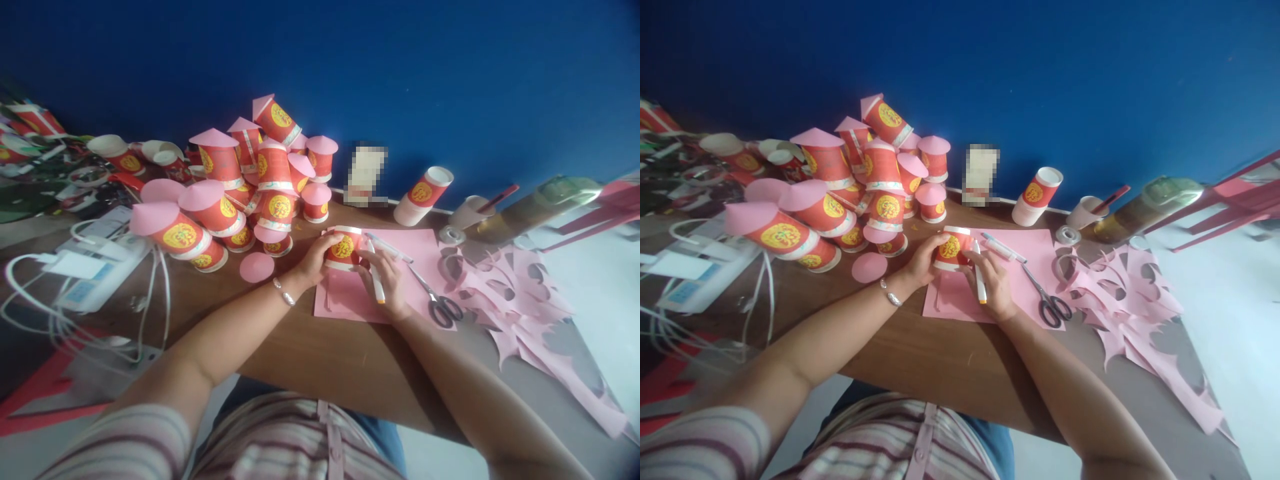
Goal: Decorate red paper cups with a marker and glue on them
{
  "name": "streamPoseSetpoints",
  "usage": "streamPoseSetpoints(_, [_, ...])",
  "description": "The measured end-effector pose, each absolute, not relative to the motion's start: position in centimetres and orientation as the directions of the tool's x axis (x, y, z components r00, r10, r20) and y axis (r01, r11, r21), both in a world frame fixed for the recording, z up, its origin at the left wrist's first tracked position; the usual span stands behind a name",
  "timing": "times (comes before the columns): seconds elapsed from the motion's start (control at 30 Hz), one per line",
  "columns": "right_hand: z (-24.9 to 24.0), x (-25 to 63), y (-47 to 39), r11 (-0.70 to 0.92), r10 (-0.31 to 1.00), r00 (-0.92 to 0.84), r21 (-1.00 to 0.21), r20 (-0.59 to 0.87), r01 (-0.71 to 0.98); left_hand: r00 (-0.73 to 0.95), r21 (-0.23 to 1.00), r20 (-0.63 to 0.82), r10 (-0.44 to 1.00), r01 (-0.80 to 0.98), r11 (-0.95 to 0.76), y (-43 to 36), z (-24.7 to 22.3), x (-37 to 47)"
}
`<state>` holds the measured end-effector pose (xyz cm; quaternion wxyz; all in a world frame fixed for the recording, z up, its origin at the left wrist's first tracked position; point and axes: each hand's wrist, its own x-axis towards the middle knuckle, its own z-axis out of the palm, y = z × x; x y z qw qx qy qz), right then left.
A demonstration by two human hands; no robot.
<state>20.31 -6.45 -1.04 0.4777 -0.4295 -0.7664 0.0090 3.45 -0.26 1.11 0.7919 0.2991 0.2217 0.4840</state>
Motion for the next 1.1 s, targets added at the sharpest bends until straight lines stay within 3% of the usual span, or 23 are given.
streamPoseSetpoints(0.3, [-1.0, 20.1, -6.4, 0.642, 0.647, -0.186, -0.398, 0.739, 0.656, 0.476, 0.741, -0.071, 0.877, -0.563, 0.366, -0.5, 1.3, 3.4])
streamPoseSetpoints(0.67, [-1.6, 20.5, -6.1, 0.562, 0.713, -0.057, -0.522, 0.699, 0.641, 0.536, 0.658, -0.080, 0.840, -0.605, 0.449, 0.5, 0.6, 2.8])
streamPoseSetpoints(0.9, [-1.9, 21.0, -5.8, 0.499, 0.787, -0.012, -0.624, 0.617, 0.601, 0.545, 0.689, -0.080, 0.835, -0.575, 0.442, 0.0, 0.5, 3.1])
streamPoseSetpoints(1.1, [-1.5, 21.5, -5.8, 0.533, 0.762, -0.035, -0.595, 0.647, 0.602, 0.458, 0.729, -0.104, 0.883, -0.569, 0.381, 0.0, 0.1, 3.4])
